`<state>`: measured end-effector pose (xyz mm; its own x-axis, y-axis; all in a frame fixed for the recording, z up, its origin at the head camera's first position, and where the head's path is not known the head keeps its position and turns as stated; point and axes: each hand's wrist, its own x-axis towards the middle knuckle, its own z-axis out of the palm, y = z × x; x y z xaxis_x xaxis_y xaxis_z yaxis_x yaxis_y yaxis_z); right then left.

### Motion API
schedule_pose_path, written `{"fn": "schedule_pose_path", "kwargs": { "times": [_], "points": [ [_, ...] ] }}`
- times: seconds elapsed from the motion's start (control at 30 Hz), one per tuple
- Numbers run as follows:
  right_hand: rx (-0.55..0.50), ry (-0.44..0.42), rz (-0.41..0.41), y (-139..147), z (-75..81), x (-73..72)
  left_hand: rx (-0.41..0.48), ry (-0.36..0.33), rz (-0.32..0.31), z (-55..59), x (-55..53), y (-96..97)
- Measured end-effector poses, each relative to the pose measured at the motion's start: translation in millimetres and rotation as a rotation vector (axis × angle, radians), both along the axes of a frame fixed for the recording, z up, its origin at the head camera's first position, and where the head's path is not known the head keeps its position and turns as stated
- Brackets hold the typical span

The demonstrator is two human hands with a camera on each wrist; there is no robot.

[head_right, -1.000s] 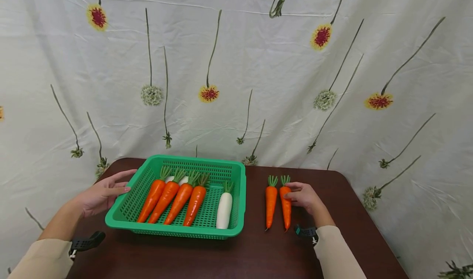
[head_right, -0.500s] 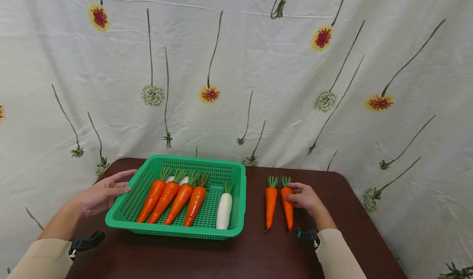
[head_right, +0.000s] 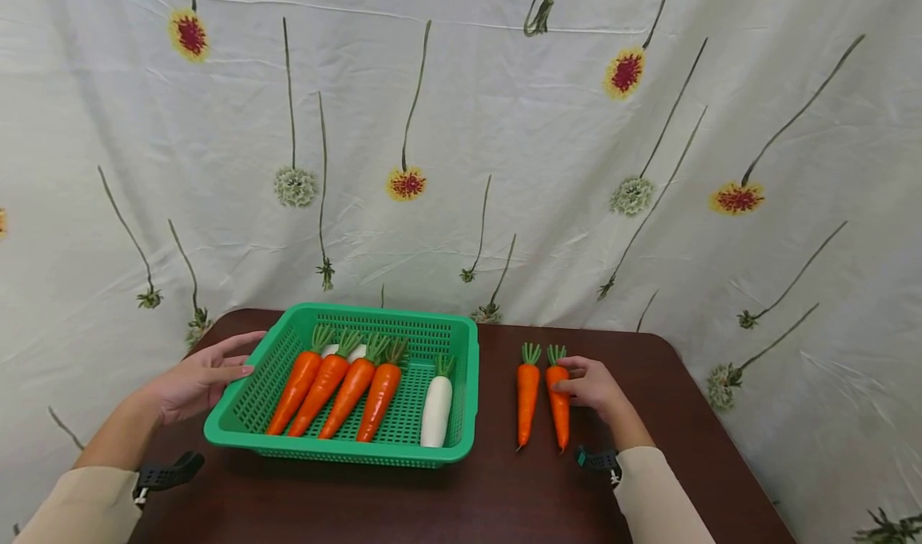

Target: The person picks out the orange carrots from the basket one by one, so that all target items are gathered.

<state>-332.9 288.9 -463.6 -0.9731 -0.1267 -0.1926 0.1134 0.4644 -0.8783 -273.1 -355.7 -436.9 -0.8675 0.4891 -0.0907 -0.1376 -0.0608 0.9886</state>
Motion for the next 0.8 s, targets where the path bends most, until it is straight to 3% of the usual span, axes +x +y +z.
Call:
{"fn": "schedule_pose_path", "kwargs": {
  "times": [0.17,0.4,0.57,0.8],
  "points": [
    [0.038,0.04,-0.009,-1,3.1,-0.2,0.003,-0.001,-0.001,-0.5,0.2,-0.1],
    [0.191,0.237,-0.091,-9,9.1,-0.3,0.005,-0.005,-0.002,-1.5,-1.0,-1.1],
    [0.162,0.298,-0.147,-20,17.3,3.9,-0.006,-0.004,-0.007,-0.7,-1.1,-0.4],
    [0.109,0.35,-0.165,-40,29.8,15.3,-0.01,0.001,-0.009,1.4,0.5,0.0]
  ]
}}
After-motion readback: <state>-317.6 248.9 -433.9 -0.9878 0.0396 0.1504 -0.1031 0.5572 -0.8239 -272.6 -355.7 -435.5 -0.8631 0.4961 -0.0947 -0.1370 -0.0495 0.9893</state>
